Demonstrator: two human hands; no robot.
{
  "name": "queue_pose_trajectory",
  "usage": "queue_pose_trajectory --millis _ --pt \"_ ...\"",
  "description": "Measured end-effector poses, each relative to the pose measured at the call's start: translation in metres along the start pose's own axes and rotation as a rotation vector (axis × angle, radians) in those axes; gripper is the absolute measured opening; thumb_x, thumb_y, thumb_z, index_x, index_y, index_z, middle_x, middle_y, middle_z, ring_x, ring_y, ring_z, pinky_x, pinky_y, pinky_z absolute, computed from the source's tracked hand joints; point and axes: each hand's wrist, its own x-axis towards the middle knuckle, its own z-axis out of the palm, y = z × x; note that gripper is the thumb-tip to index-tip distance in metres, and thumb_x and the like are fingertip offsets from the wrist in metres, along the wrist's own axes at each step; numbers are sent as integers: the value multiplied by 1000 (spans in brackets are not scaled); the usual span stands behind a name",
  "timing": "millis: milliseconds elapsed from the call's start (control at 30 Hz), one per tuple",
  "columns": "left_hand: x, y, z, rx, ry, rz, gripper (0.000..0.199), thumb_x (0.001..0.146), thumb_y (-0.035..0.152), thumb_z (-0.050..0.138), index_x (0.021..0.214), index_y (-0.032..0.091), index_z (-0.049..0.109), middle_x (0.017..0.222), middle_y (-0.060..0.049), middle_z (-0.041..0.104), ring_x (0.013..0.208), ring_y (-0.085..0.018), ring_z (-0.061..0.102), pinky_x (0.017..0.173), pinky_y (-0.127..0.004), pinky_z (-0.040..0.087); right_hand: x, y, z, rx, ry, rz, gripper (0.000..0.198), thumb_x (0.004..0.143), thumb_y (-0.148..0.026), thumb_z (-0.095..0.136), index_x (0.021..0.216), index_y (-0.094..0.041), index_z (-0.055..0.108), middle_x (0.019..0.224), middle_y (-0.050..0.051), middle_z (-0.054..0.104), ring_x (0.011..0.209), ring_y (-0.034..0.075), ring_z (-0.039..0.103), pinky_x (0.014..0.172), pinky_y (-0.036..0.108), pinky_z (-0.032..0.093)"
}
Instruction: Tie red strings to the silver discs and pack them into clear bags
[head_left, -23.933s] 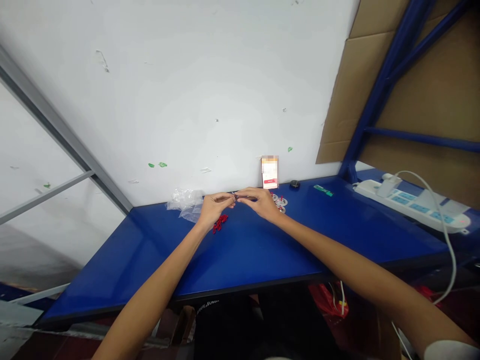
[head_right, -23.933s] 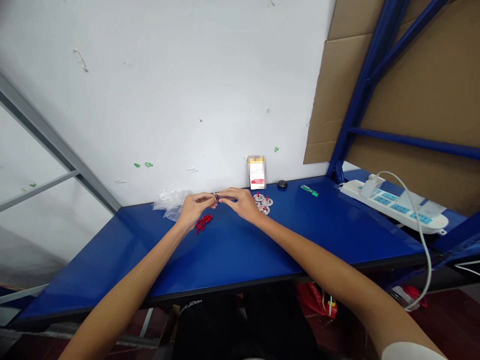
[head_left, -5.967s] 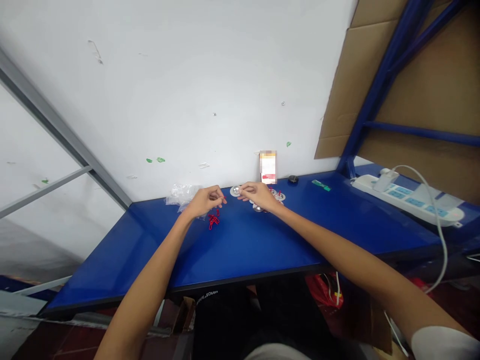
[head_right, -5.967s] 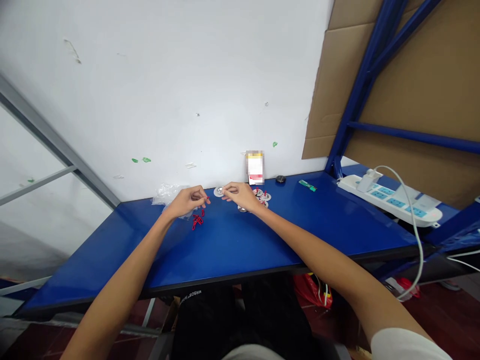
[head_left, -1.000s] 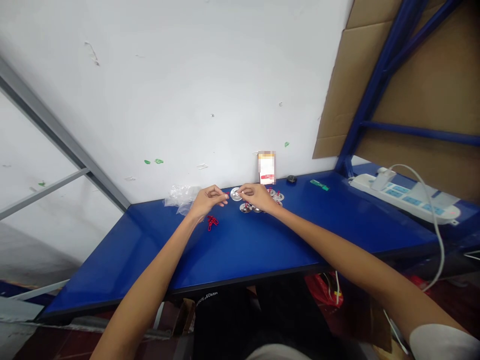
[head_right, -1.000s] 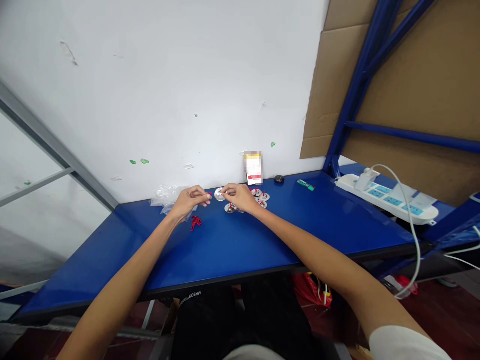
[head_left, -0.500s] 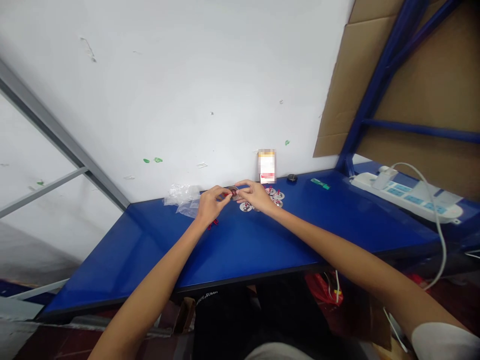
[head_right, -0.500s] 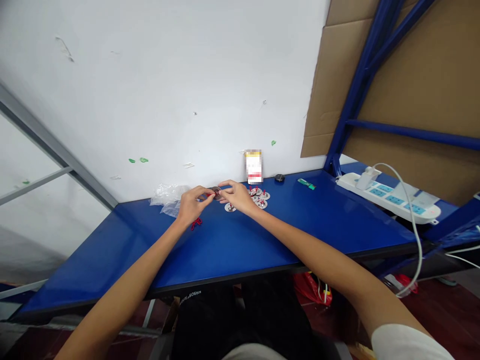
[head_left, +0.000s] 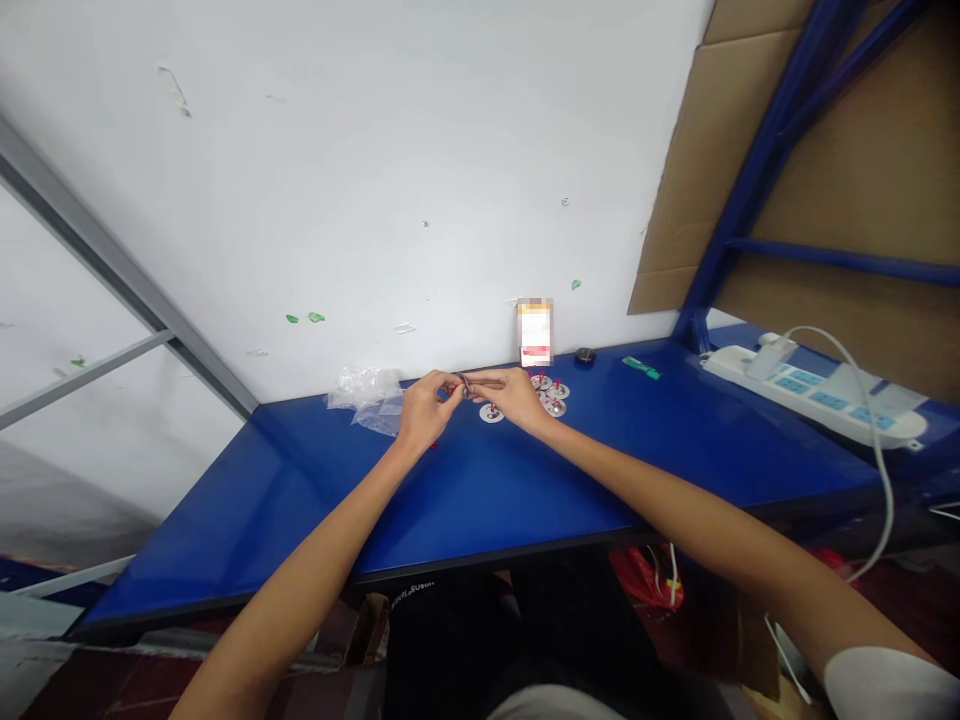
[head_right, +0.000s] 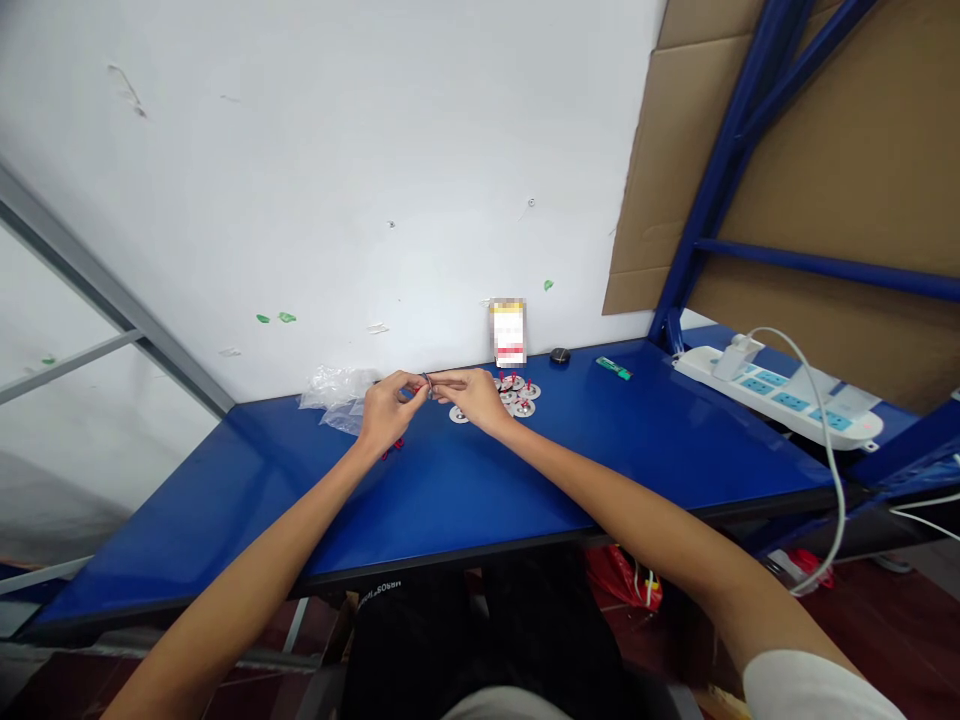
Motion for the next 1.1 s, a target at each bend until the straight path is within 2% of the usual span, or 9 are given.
queue_pose_trajectory --millis 200,300,400,500,567,667,733,833,1100 --pt "5 -5 3 -532 -101 -294 34 85 46 80 95 15 76 82 -7 77 76 -22 73 67 -33 60 -2 -3 -2 -158 50 -108 32 81 -48 86 97 -20 86 93 7 83 84 26 79 79 38 65" --pt "6 -8 0 -625 -114 -340 38 81 49 85 96 16 73 79 -6 77 77 -23 75 73 -35 62 -3 -10 -3 -264 12 -198 25 92 -44 77 98 -21 83 97 6 82 87 24 77 79 35 62" --pt "7 -7 -7 -509 -187 -242 37 93 53 72 98 17 75 93 -8 79 84 -23 75 83 -38 61 -4 -23 -9 -511 -26 -304 18 101 -35 66 100 -21 77 99 7 79 92 22 73 84 34 57" --pt "7 -2 -11 -263 -157 -80 34 101 49 62 112 21 77 113 -8 77 97 -23 72 91 -39 58 -2 -35 -19 -820 -113 -433 15 104 -27 60 100 -20 72 101 8 74 94 22 67 83 34 51" --pt "5 -1 -9 -140 -140 21 31 100 46 65 119 23 75 121 -8 74 107 -24 69 93 -39 57 -1 -39 -25 -900 -181 -456 12 104 -24 58 101 -20 69 100 8 72 91 21 64 80 32 48" --pt "1 -3 0 -43 -211 125 23 99 42 67 110 25 78 117 -8 73 110 -25 66 91 -38 57 2 -37 -29 -872 -223 -439 11 104 -21 56 100 -20 66 99 6 70 88 20 63 78 31 45" --pt "0 -7 6 -17 -253 143 19 100 37 65 101 24 79 111 -7 73 106 -24 67 89 -37 56 4 -34 -30 -837 -227 -419 10 103 -20 57 98 -20 65 98 5 70 87 19 63 79 30 45" --pt "0 -13 6 26 -265 125 19 100 31 61 101 23 79 109 -7 73 100 -22 67 87 -36 56 7 -31 -35 -853 -225 -365 9 103 -20 57 100 -20 65 96 4 72 84 18 64 76 28 43" --pt "15 -39 -28 323 -219 48 23 97 30 58 99 19 79 106 -11 74 100 -27 65 96 -41 50 9 -27 -59 -1118 -294 -233 13 103 -16 55 104 -20 68 104 7 75 94 21 66 76 28 43"
